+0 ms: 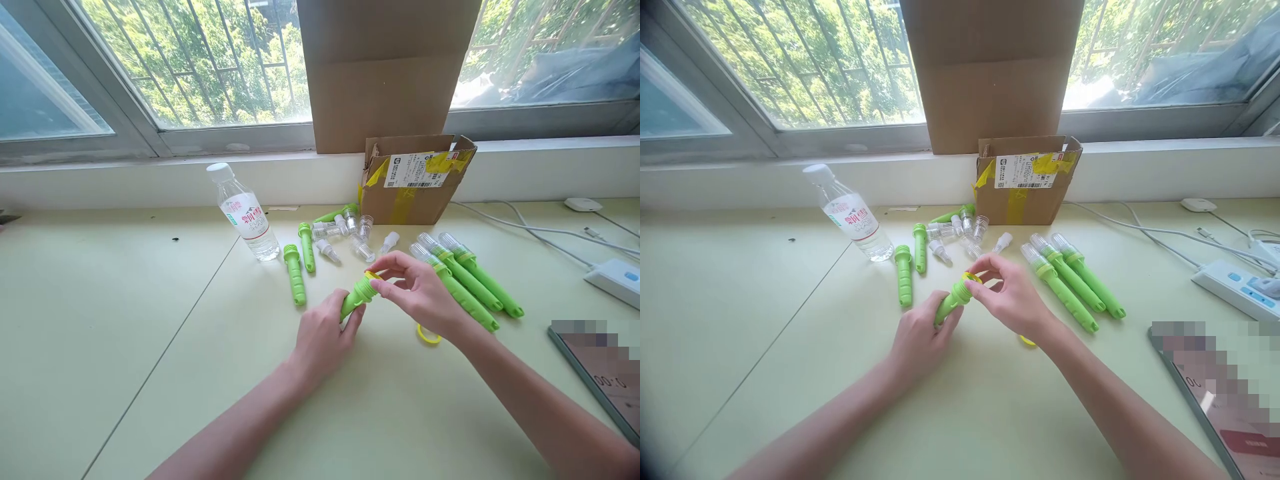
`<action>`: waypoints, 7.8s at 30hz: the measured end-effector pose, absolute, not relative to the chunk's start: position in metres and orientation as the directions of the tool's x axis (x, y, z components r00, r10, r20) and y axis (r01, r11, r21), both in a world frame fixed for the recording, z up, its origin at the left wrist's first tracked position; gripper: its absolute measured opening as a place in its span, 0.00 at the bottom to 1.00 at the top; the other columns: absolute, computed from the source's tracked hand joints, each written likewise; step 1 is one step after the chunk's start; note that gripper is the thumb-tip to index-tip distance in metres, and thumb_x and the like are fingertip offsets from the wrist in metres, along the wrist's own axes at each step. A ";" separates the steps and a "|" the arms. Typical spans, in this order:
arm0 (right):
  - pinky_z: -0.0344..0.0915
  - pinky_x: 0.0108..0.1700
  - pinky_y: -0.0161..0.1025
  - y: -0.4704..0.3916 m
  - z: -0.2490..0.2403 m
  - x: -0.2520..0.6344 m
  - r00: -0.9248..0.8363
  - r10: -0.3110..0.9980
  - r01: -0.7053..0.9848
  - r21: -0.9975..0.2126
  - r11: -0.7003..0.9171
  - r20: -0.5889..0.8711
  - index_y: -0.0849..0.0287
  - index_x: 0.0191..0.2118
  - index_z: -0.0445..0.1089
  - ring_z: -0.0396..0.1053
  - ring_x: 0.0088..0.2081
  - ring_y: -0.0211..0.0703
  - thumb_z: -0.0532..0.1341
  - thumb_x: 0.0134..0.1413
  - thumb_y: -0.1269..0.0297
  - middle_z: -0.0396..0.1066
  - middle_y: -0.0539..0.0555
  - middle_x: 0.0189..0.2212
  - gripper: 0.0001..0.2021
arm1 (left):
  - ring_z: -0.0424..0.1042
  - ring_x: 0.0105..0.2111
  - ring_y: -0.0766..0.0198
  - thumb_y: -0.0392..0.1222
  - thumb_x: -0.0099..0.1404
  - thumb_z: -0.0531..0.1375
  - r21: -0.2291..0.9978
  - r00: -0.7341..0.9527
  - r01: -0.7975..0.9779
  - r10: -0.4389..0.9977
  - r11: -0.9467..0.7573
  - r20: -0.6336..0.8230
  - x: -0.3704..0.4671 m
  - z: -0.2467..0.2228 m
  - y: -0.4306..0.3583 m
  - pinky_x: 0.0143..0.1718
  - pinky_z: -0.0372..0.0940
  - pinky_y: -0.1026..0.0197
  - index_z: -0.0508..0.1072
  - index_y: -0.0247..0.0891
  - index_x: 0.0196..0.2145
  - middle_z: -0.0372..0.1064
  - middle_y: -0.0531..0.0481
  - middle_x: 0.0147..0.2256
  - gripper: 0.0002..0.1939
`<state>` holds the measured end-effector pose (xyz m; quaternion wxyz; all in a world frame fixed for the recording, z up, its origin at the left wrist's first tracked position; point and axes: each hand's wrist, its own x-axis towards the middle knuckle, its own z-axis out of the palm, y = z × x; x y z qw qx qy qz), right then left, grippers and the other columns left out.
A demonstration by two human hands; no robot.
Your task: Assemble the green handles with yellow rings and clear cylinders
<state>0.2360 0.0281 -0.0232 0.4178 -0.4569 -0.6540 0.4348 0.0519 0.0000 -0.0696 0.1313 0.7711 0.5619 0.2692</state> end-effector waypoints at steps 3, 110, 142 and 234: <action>0.74 0.37 0.38 0.028 -0.023 0.236 -0.240 0.959 0.281 -0.934 0.220 0.153 0.54 0.45 0.70 0.71 0.41 0.42 0.62 0.54 0.58 0.72 0.54 0.43 0.13 | 0.58 0.18 0.67 0.48 0.69 0.51 0.507 0.224 0.794 0.936 -0.336 0.270 0.052 -0.070 0.000 0.23 0.50 0.65 0.63 0.40 0.36 0.61 0.57 0.21 0.09; 0.75 0.33 0.38 0.017 -0.038 0.219 -0.160 0.920 0.303 -0.869 0.392 0.359 0.55 0.31 0.58 0.71 0.37 0.41 0.68 0.47 0.57 0.68 0.50 0.34 0.17 | 0.57 0.15 0.73 0.51 0.62 0.60 0.972 0.330 0.225 0.933 0.067 -0.141 0.040 -0.049 0.009 0.17 0.52 0.68 0.67 0.38 0.35 0.65 0.56 0.23 0.13; 0.75 0.31 0.39 0.018 -0.049 0.218 -0.111 0.882 0.291 -0.834 0.470 0.458 0.55 0.28 0.57 0.73 0.39 0.45 0.70 0.44 0.61 0.71 0.50 0.32 0.18 | 0.56 0.15 0.74 0.57 0.62 0.59 0.965 0.335 0.255 0.930 0.065 -0.151 0.041 -0.049 0.009 0.17 0.52 0.68 0.67 0.38 0.36 0.66 0.56 0.23 0.18; 0.74 0.29 0.38 0.011 -0.068 0.211 0.061 0.907 0.101 -0.906 0.411 0.418 0.53 0.34 0.56 0.74 0.32 0.39 0.68 0.48 0.64 0.70 0.49 0.37 0.17 | 0.58 0.17 0.74 0.53 0.58 0.64 0.974 0.268 0.213 0.955 0.073 -0.130 0.042 -0.051 0.007 0.17 0.55 0.69 0.72 0.36 0.35 0.66 0.54 0.23 0.16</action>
